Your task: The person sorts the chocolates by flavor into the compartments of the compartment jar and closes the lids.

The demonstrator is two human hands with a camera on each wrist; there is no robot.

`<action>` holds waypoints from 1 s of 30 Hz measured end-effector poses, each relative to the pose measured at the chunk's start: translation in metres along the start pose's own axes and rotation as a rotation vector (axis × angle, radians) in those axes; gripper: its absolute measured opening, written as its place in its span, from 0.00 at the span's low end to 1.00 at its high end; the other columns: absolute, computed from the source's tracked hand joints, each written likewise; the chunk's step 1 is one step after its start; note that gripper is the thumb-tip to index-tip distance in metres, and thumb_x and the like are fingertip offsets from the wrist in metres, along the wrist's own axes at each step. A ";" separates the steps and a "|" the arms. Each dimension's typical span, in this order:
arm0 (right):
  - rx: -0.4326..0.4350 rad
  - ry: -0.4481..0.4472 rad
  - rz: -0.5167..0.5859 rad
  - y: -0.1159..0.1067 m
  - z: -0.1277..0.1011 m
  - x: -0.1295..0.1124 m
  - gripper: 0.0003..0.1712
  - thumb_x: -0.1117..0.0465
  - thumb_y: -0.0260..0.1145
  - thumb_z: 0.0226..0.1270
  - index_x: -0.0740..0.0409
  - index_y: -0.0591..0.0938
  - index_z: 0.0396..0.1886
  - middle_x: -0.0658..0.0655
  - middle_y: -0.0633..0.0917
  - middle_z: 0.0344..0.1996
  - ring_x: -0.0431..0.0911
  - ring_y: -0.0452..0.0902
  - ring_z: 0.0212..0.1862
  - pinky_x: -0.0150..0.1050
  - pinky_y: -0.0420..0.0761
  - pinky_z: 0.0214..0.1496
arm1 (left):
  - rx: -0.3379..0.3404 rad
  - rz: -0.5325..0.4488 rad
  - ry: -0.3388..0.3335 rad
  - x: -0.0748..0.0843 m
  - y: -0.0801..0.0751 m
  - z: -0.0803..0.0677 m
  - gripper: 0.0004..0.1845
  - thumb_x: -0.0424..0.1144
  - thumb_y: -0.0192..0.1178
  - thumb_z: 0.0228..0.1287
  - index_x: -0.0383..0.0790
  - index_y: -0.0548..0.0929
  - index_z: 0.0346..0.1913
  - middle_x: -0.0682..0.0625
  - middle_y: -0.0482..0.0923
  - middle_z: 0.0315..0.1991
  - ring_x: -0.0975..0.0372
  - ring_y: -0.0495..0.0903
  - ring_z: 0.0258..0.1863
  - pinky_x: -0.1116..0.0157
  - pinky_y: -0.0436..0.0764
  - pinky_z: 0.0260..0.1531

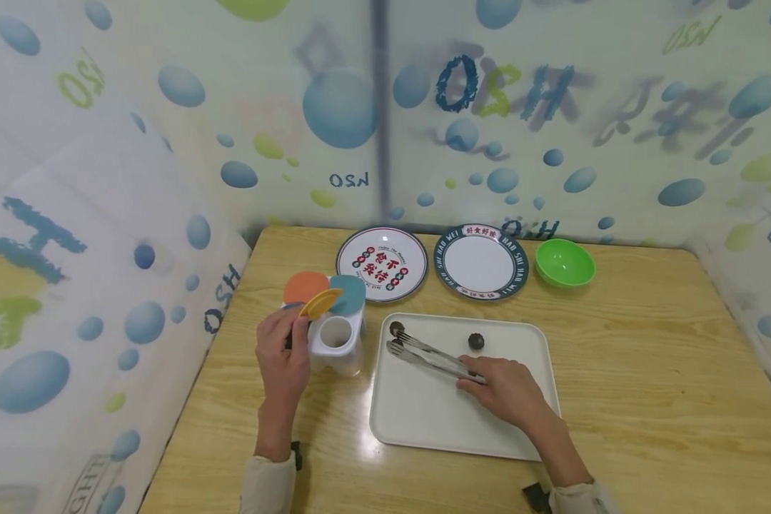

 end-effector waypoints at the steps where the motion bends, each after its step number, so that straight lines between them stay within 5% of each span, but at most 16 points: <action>1: -0.004 -0.001 0.005 0.000 0.000 0.000 0.22 0.48 0.72 0.61 0.49 0.87 0.53 0.49 0.90 0.38 0.41 0.83 0.34 0.42 0.78 0.34 | -0.001 -0.001 -0.002 0.000 0.000 0.000 0.08 0.24 0.59 0.66 0.29 0.87 0.43 0.37 0.86 0.40 0.50 0.79 0.49 0.68 0.68 0.61; 7: -0.009 -0.013 0.043 -0.003 -0.003 0.002 0.19 0.50 0.71 0.63 0.48 0.87 0.52 0.45 0.88 0.34 0.36 0.71 0.29 0.37 0.73 0.32 | 0.003 0.006 -0.003 0.000 0.000 0.000 0.08 0.23 0.59 0.66 0.28 0.87 0.43 0.37 0.86 0.40 0.49 0.79 0.48 0.68 0.69 0.61; 14: 0.032 -0.028 0.063 -0.010 -0.006 0.004 0.19 0.51 0.72 0.62 0.49 0.87 0.52 0.44 0.88 0.33 0.34 0.71 0.29 0.34 0.73 0.32 | 0.004 0.010 -0.016 0.000 0.001 0.001 0.07 0.24 0.59 0.66 0.27 0.86 0.42 0.35 0.85 0.39 0.48 0.79 0.48 0.67 0.68 0.61; 21: 0.184 -0.104 0.104 -0.033 -0.012 -0.003 0.20 0.54 0.74 0.60 0.52 0.87 0.52 0.50 0.91 0.41 0.41 0.87 0.39 0.41 0.84 0.39 | -0.007 0.016 -0.021 -0.001 0.001 0.000 0.07 0.25 0.59 0.67 0.27 0.86 0.43 0.36 0.86 0.40 0.49 0.78 0.48 0.70 0.68 0.61; 30: 0.316 -0.226 0.159 -0.061 -0.012 -0.026 0.23 0.58 0.76 0.58 0.51 0.86 0.55 0.47 0.90 0.37 0.31 0.74 0.29 0.29 0.78 0.30 | -0.008 0.023 -0.055 0.000 0.001 0.000 0.07 0.23 0.59 0.65 0.27 0.86 0.43 0.36 0.85 0.39 0.51 0.78 0.48 0.68 0.67 0.61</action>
Point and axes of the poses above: each hand's wrist, its own z-axis towards the middle knuckle, its own y-axis out of the palm, x = y × z, the point moved 4 cm from there along z, towards the middle knuckle
